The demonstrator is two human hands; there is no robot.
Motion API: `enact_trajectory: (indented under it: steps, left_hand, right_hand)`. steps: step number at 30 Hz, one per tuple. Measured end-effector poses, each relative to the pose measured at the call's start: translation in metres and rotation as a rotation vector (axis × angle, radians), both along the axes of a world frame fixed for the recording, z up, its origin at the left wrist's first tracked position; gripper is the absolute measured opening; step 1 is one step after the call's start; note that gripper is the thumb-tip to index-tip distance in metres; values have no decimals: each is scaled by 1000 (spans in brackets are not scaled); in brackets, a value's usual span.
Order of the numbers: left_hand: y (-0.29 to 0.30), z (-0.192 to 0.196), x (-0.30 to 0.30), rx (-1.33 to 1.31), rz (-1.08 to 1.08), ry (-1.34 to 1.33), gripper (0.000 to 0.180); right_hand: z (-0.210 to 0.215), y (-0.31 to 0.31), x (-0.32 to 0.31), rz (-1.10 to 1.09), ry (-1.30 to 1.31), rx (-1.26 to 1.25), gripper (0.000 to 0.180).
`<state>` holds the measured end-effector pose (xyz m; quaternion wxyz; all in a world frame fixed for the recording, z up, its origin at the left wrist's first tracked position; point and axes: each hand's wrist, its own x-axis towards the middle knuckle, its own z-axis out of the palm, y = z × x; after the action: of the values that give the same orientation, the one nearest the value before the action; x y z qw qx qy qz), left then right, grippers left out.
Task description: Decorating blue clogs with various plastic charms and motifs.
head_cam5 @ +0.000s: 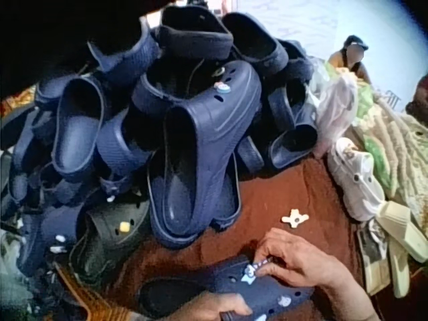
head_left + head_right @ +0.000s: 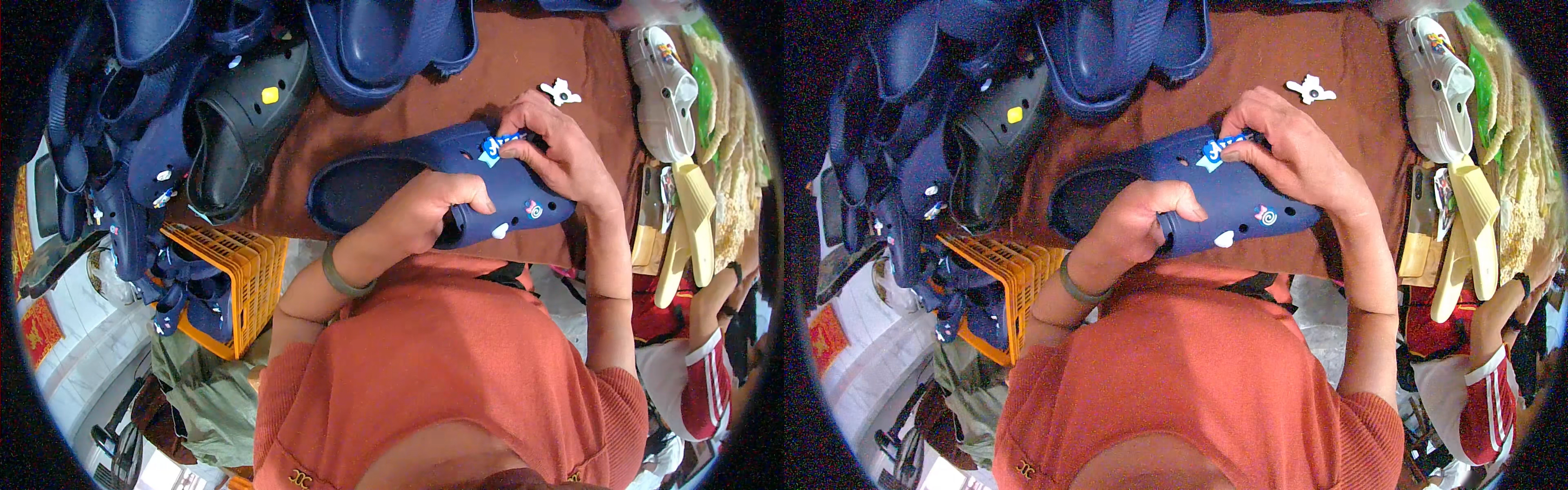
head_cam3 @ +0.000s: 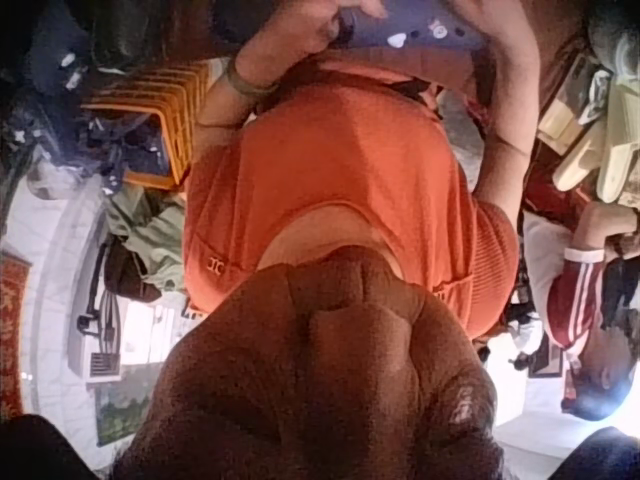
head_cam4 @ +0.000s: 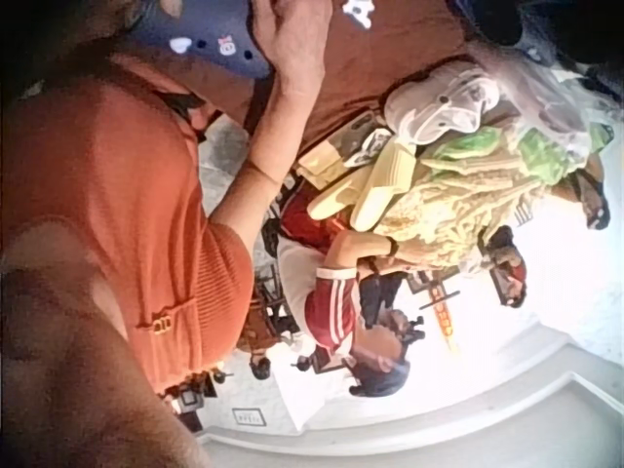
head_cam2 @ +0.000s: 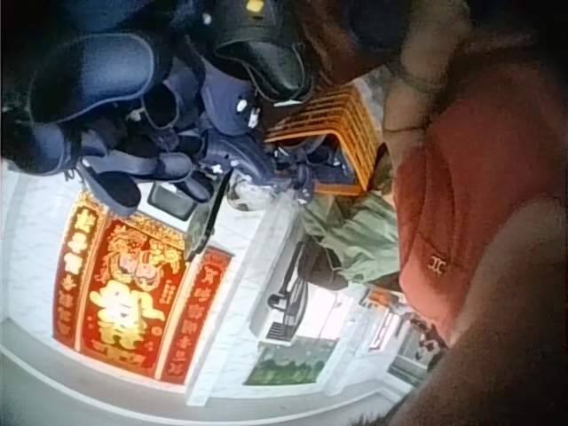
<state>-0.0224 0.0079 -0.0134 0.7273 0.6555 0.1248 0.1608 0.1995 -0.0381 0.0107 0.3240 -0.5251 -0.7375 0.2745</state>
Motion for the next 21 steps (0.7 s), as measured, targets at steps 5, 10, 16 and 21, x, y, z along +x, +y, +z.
enact_trajectory:
  steps: [5, 10, 16, 21]
  left_hand:
    - [10, -3, 2, 374, 135, -99, 15]
    - [8, -2, 9, -828, 111, 60, 16]
    - [5, 1, 14, -476, 220, 71, 8]
    - [11, 7, 15, -936, 148, 76, 9]
  right_hand:
    - [6, -9, -7, 47, 176, -60, 13]
    - [9, -16, 8, -271, 357, -187, 11]
    - [-23, -12, 53, -494, 453, -258, 13]
    - [-26, -10, 64, -448, 113, -160, 24]
